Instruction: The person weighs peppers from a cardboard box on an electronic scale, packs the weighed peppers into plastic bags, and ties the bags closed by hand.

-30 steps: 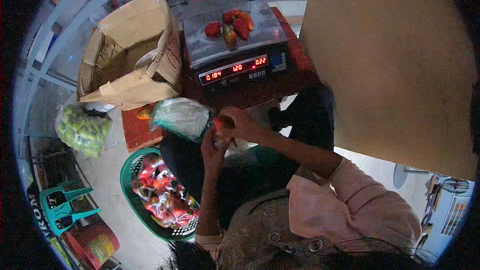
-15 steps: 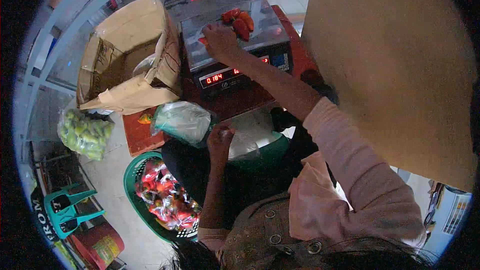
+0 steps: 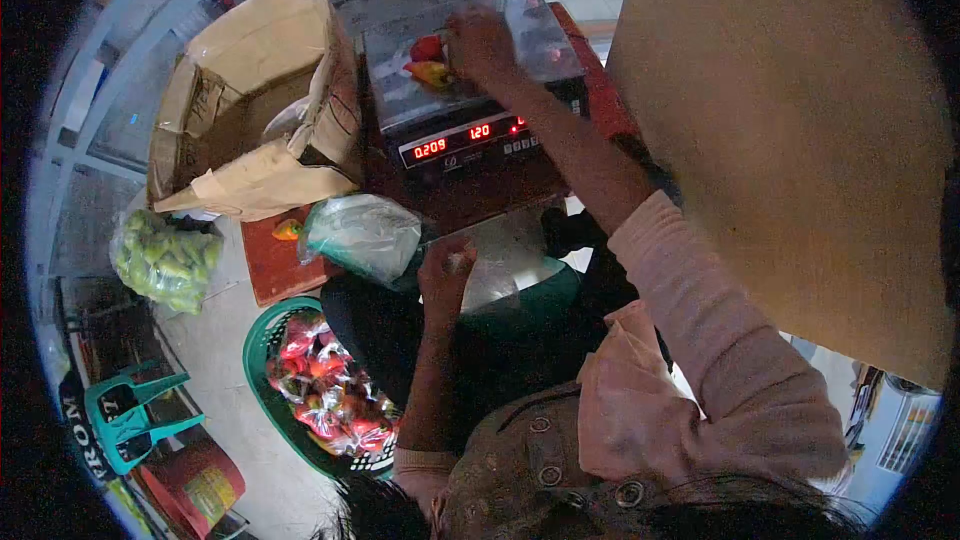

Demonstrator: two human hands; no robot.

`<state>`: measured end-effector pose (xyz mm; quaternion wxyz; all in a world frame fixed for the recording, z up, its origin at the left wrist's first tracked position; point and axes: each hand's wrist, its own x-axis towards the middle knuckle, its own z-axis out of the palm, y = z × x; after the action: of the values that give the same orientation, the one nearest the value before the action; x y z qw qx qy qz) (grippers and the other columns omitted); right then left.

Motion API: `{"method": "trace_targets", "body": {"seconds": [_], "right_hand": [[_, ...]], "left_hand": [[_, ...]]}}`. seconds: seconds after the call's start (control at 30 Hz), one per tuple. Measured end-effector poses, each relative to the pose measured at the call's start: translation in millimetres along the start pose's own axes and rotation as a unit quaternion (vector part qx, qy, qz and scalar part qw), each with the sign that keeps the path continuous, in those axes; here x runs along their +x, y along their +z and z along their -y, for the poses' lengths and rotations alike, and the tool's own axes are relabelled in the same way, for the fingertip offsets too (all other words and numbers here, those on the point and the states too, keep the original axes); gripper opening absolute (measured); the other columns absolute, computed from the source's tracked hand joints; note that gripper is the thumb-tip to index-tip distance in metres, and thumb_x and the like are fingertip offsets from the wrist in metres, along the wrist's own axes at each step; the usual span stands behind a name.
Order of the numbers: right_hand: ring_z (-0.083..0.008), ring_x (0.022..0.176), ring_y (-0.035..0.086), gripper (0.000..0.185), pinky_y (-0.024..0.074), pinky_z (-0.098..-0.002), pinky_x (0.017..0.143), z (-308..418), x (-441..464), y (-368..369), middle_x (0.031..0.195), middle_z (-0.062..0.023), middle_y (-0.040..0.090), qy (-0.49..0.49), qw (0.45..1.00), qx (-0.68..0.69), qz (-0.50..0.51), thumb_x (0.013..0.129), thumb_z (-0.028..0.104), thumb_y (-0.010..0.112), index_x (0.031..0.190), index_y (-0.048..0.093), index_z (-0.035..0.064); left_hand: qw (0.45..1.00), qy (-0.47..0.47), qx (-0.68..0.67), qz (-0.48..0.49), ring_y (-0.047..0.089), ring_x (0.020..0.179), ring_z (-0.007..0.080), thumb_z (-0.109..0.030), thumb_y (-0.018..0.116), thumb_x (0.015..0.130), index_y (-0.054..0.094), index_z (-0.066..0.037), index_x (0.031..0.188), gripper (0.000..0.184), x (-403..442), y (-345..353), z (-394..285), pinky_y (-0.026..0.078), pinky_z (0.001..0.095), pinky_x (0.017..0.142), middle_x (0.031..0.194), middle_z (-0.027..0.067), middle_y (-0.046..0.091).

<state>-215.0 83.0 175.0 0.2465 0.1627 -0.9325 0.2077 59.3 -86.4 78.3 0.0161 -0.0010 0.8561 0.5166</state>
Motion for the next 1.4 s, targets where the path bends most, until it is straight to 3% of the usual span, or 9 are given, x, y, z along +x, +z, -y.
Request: {"method": "trace_targets", "body": {"seconds": [0.07,0.17,0.3,0.4,0.47,0.57,0.7,0.8,1.4], "right_hand": [[-0.0321,0.09,0.057,0.025,0.046,-0.0417,0.077,-15,4,-27,0.087,-0.0178,0.06,0.048,0.997,-0.012,-0.051,0.077,0.024,0.059,0.095,0.061,0.0061],[-0.0327,0.084,0.059,0.022,0.0478,-0.0408,0.073,-64,11,-10,0.092,-0.0175,0.061,0.075,0.99,-0.098,0.068,0.077,0.022,0.061,0.095,0.063,0.0089],[-0.0316,0.077,0.062,0.027,0.0496,-0.038,0.068,-103,24,-1,0.091,-0.0145,0.063,0.034,0.992,0.003,0.124,0.077,0.02,0.064,0.101,0.06,0.0094],[-0.024,0.072,0.063,0.031,0.0497,-0.0334,0.061,-121,23,-9,0.082,-0.0097,0.064,-0.033,0.998,0.059,0.015,0.077,0.017,0.067,0.106,0.058,0.0107],[-0.0177,0.071,0.062,0.034,0.0486,-0.0297,0.059,-132,22,-9,0.076,-0.0065,0.063,0.003,0.963,0.258,-0.076,0.076,0.015,0.068,0.107,0.056,0.012],[-0.0122,0.069,0.058,0.036,0.0471,-0.0255,0.058,-113,29,-60,0.077,-0.0045,0.06,0.108,0.96,0.255,-0.032,0.075,0.013,0.068,0.109,0.056,0.0137],[-0.0173,0.07,0.061,0.037,0.0497,-0.0298,0.065,-104,26,-84,0.081,-0.0074,0.063,0.053,0.969,0.226,-0.08,0.07,0.016,0.072,0.103,0.056,0.0132],[-0.0112,0.068,0.055,0.039,0.0461,-0.0243,0.058,-98,21,-96,0.08,-0.0052,0.058,0.07,0.971,0.223,-0.05,0.076,0.011,0.066,0.112,0.055,0.0158],[-0.0117,0.067,0.054,0.04,0.046,-0.024,0.055,-98,15,-75,0.083,-0.0064,0.055,0.051,0.959,0.28,0.0,0.077,0.008,0.065,0.114,0.052,0.0146]], "left_hand": [[1.0,0.017,-0.02,-0.008,0.058,0.088,0.0198,-0.021,0.068,0.077,0.06,-0.005,0.097,0.027,-1,2,3,0.043,0.0313,0.079,0.094,0.0081,0.061],[0.999,0.017,-0.046,0.001,0.058,0.088,0.0208,-0.021,0.068,0.077,0.06,-0.005,0.098,0.028,2,5,4,0.044,0.0318,0.079,0.094,0.0089,0.061],[0.999,0.01,-0.047,-0.001,0.059,0.088,0.0213,-0.02,0.067,0.077,0.06,-0.004,0.097,0.026,0,1,-4,0.044,0.0324,0.079,0.093,0.0097,0.061],[1.0,0.009,-0.008,0.003,0.059,0.088,0.021,-0.02,0.067,0.078,0.059,-0.004,0.096,0.026,-1,-1,-1,0.044,0.0326,0.079,0.093,0.0095,0.062],[1.0,-0.003,0.001,0.005,0.059,0.088,0.0212,-0.021,0.066,0.079,0.059,-0.004,0.096,0.025,0,-1,1,0.044,0.0326,0.078,0.094,0.0094,0.062],[0.999,0.014,-0.033,0.005,0.059,0.087,0.0204,-0.021,0.066,0.08,0.06,-0.004,0.096,0.024,1,5,9,0.044,0.0322,0.077,0.093,0.0091,0.062],[0.997,-0.001,-0.078,0.008,0.059,0.086,0.0189,-0.022,0.066,0.079,0.06,-0.005,0.094,0.024,1,7,-2,0.044,0.0317,0.078,0.093,0.009,0.062],[0.997,-0.006,-0.078,0.007,0.058,0.085,0.0178,-0.022,0.067,0.079,0.06,-0.005,0.094,0.024,-1,5,-1,0.044,0.031,0.078,0.093,0.0084,0.062],[0.999,-0.005,-0.05,0.016,0.058,0.092,0.0198,-0.017,0.067,0.077,0.061,-0.005,0.096,0.023,0,1,-5,0.045,0.0326,0.08,0.097,0.0072,0.062]]}}
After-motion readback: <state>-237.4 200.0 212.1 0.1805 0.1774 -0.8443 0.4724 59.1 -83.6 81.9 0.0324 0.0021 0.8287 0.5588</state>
